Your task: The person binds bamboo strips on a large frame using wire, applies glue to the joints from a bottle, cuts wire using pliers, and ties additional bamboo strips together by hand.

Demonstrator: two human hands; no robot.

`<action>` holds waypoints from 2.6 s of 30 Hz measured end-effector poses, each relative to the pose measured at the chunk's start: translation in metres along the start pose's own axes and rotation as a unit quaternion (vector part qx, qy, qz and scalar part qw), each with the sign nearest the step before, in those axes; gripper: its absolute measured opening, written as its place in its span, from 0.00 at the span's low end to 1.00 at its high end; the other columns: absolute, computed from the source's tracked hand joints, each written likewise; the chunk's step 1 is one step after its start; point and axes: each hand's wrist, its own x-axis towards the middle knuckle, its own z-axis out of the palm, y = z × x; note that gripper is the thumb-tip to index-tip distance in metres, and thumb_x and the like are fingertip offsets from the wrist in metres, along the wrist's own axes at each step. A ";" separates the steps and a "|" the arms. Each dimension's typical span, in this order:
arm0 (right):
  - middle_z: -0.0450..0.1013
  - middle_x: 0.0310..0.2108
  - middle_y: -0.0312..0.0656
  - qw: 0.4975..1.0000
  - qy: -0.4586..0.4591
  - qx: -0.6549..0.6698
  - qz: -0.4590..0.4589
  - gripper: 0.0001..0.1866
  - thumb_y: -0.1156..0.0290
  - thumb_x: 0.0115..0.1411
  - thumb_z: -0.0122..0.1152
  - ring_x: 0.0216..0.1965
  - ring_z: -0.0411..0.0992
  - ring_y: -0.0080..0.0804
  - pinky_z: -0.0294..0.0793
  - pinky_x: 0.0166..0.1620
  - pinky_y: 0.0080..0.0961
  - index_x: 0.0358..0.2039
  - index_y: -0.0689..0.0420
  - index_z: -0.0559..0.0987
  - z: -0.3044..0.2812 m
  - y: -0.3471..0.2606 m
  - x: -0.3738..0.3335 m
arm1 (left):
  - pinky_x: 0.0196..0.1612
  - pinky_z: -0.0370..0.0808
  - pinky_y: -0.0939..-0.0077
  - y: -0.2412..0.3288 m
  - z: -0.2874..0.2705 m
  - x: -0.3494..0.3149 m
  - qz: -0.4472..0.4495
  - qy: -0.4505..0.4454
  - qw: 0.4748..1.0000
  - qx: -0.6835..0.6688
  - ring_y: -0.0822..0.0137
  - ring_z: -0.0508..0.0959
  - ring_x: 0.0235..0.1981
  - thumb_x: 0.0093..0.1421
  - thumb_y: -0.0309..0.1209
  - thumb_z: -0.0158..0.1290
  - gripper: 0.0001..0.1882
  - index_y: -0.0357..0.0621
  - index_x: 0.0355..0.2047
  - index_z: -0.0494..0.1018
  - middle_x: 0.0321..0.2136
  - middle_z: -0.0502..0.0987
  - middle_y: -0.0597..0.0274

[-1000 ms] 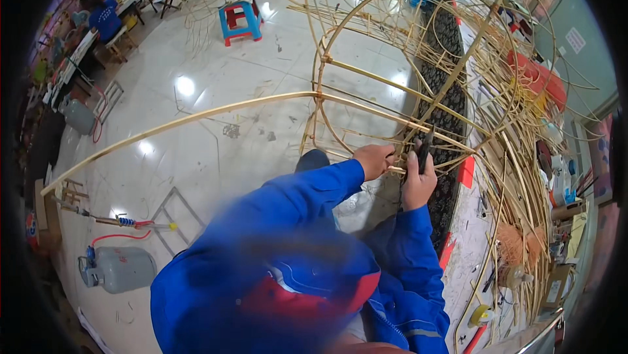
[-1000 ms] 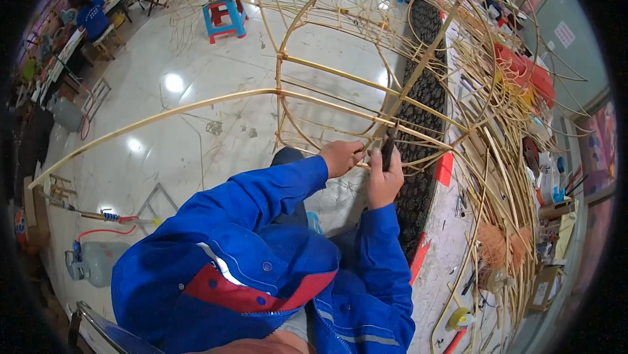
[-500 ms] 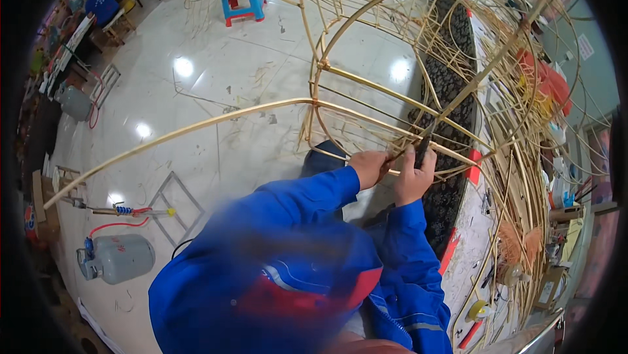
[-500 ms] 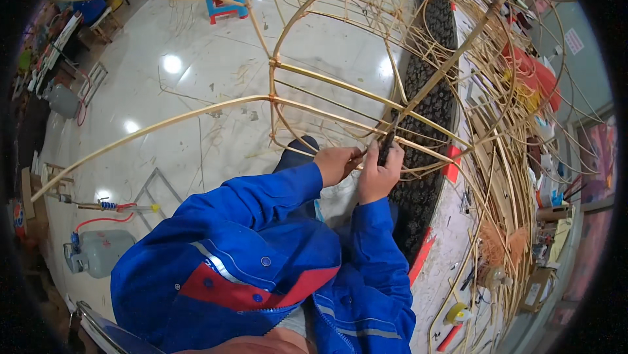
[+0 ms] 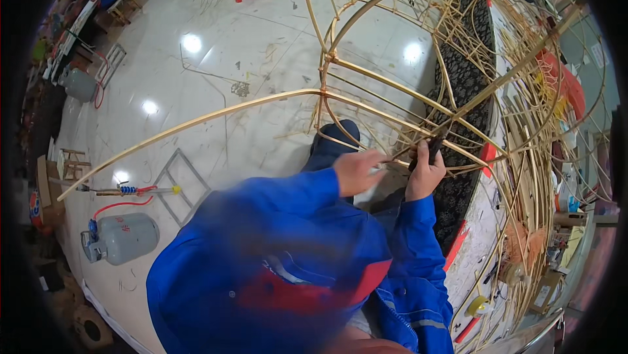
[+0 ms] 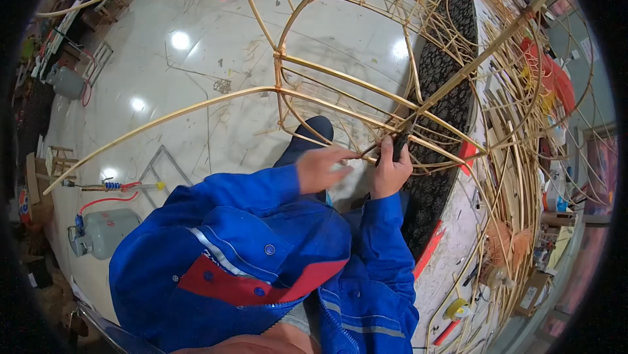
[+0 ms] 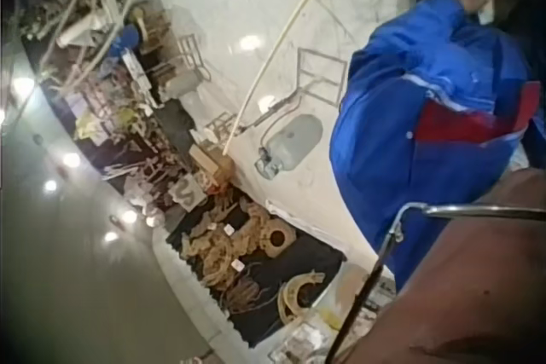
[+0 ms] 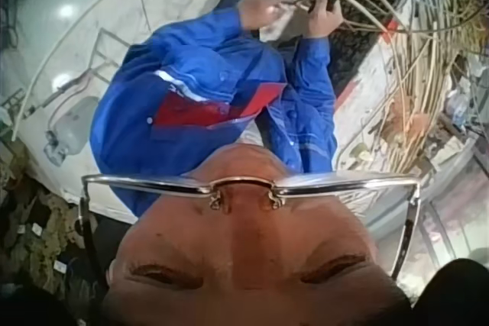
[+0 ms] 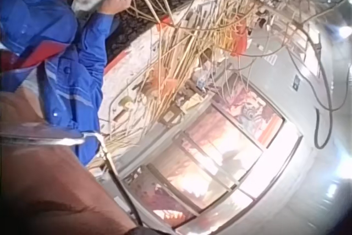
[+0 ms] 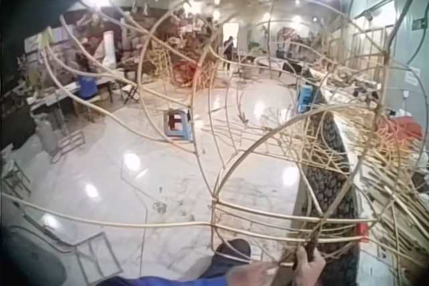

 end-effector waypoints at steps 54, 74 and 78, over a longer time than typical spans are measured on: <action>0.75 0.46 0.56 0.677 -0.376 0.357 0.522 0.17 0.56 0.69 0.44 0.45 0.77 0.42 0.78 0.46 0.36 0.35 0.57 0.73 0.085 -0.108 -0.057 | 0.23 0.68 0.86 0.010 -0.214 0.051 -0.234 -0.076 0.946 -0.209 0.79 0.72 0.20 0.58 0.25 0.55 0.06 0.35 0.33 0.77 0.24 0.75 0.66; 0.75 0.45 0.56 0.694 -0.349 0.337 0.532 0.17 0.56 0.67 0.45 0.45 0.77 0.45 0.80 0.43 0.41 0.36 0.58 0.71 0.090 -0.127 -0.056 | 0.28 0.70 0.87 0.009 -0.214 0.051 -0.214 -0.096 0.942 -0.240 0.80 0.74 0.27 0.59 0.25 0.56 0.06 0.34 0.34 0.77 0.29 0.79 0.64; 0.76 0.37 0.51 0.675 -0.324 0.373 0.548 0.16 0.56 0.67 0.45 0.36 0.79 0.42 0.81 0.31 0.37 0.33 0.56 0.71 0.094 -0.120 -0.059 | 0.28 0.70 0.87 0.010 -0.214 0.051 -0.208 -0.102 0.944 -0.236 0.80 0.74 0.27 0.59 0.25 0.56 0.06 0.34 0.34 0.77 0.30 0.79 0.63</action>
